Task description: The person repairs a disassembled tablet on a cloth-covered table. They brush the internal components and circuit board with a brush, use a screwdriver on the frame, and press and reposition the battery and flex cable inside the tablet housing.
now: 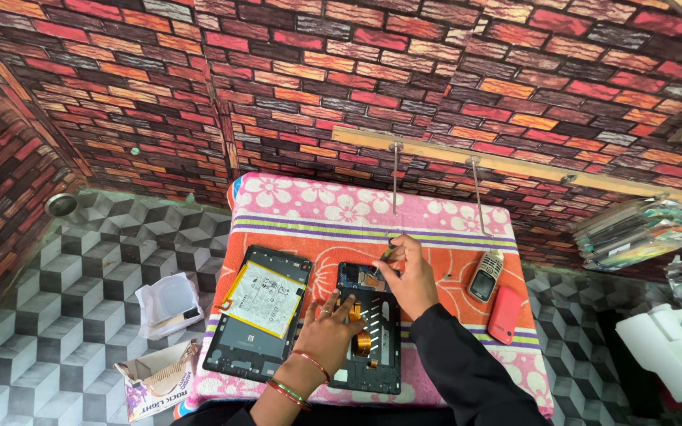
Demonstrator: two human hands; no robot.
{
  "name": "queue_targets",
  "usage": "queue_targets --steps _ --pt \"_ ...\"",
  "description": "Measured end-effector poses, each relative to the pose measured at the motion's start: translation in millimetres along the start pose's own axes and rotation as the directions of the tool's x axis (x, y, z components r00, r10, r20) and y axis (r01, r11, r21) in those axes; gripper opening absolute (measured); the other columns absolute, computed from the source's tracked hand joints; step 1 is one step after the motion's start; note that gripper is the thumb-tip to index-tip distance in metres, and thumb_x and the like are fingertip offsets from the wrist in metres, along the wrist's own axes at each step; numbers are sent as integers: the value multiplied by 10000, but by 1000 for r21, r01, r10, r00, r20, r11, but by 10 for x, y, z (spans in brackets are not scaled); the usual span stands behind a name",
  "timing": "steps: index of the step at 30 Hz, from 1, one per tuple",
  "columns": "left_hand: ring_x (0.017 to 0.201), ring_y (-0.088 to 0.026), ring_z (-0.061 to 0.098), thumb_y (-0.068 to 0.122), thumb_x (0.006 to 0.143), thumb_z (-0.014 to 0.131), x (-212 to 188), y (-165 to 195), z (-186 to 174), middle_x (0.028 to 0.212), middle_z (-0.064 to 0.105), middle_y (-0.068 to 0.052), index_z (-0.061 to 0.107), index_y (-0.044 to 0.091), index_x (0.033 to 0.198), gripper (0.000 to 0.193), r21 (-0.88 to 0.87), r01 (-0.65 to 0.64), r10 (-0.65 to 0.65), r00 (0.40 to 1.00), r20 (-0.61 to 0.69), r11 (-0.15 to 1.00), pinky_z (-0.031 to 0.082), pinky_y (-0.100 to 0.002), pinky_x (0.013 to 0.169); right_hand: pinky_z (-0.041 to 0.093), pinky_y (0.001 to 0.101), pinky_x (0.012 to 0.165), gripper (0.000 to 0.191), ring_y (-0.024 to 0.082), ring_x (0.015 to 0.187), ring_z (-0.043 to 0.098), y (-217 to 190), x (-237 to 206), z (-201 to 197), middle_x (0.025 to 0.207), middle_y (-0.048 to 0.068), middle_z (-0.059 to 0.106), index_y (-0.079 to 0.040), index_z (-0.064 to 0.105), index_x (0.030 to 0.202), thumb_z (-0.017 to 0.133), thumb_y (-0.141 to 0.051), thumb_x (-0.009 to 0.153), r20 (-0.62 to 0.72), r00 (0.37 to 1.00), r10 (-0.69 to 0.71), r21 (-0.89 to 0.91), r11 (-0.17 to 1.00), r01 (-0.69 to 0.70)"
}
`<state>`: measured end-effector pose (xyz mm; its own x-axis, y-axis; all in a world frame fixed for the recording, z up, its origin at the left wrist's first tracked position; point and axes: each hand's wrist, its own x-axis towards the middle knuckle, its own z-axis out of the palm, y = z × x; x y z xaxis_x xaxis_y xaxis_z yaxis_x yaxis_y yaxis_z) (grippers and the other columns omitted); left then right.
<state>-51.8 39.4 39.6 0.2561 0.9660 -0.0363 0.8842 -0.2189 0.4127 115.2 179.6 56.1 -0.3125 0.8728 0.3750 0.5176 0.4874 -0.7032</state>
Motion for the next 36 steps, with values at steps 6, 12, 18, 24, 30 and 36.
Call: queue_targets --steps 6,12,18,24,30,36 --pt "1478 -398 310 74 879 597 4 -2 1 1565 406 -148 704 227 1272 435 0 -5 5 1000 -17 1000 229 -636 1157 550 333 933 589 245 1042 704 -78 18 -73 1149 118 696 -63 362 1365 693 23 887 133 987 -92 206 977 64" --pt "1471 -398 321 83 893 589 -6 -6 23 1556 421 -152 709 227 1267 419 -5 -10 10 999 -36 1000 235 -633 1156 592 336 922 464 238 1076 777 10 -6 -5 1107 122 773 -90 446 1348 661 27 954 210 975 -73 186 982 34" --pt "1475 -394 313 93 873 605 14 4 50 1559 414 -148 706 227 1266 427 12 -2 2 1000 -27 1000 238 -625 1158 626 325 798 620 226 897 752 124 -7 71 964 119 706 -88 422 1311 836 -102 850 -2 996 -88 14 996 88" --pt "1472 -406 317 82 881 595 18 -7 33 1562 411 -162 703 221 1274 431 13 -12 13 1000 -24 1000 246 -634 1153 572 377 913 514 255 1068 725 -152 -63 35 1138 114 717 -79 418 1325 715 -20 910 84 987 -138 114 985 128" --pt "1474 -413 313 79 888 577 7 7 -6 1567 404 -173 703 217 1265 420 19 -11 11 1000 -8 1000 236 -632 1165 519 378 1045 358 327 1378 557 -442 -94 3 1618 92 450 -93 483 1287 513 68 969 370 906 -206 153 975 160" --pt "1499 -394 294 88 900 563 3 16 -26 1594 380 -161 681 208 1288 423 51 -20 19 1000 23 999 233 -616 1171 493 416 1064 416 359 1333 579 -394 -70 65 1551 158 515 -80 463 1334 529 78 954 286 910 -300 97 954 285"
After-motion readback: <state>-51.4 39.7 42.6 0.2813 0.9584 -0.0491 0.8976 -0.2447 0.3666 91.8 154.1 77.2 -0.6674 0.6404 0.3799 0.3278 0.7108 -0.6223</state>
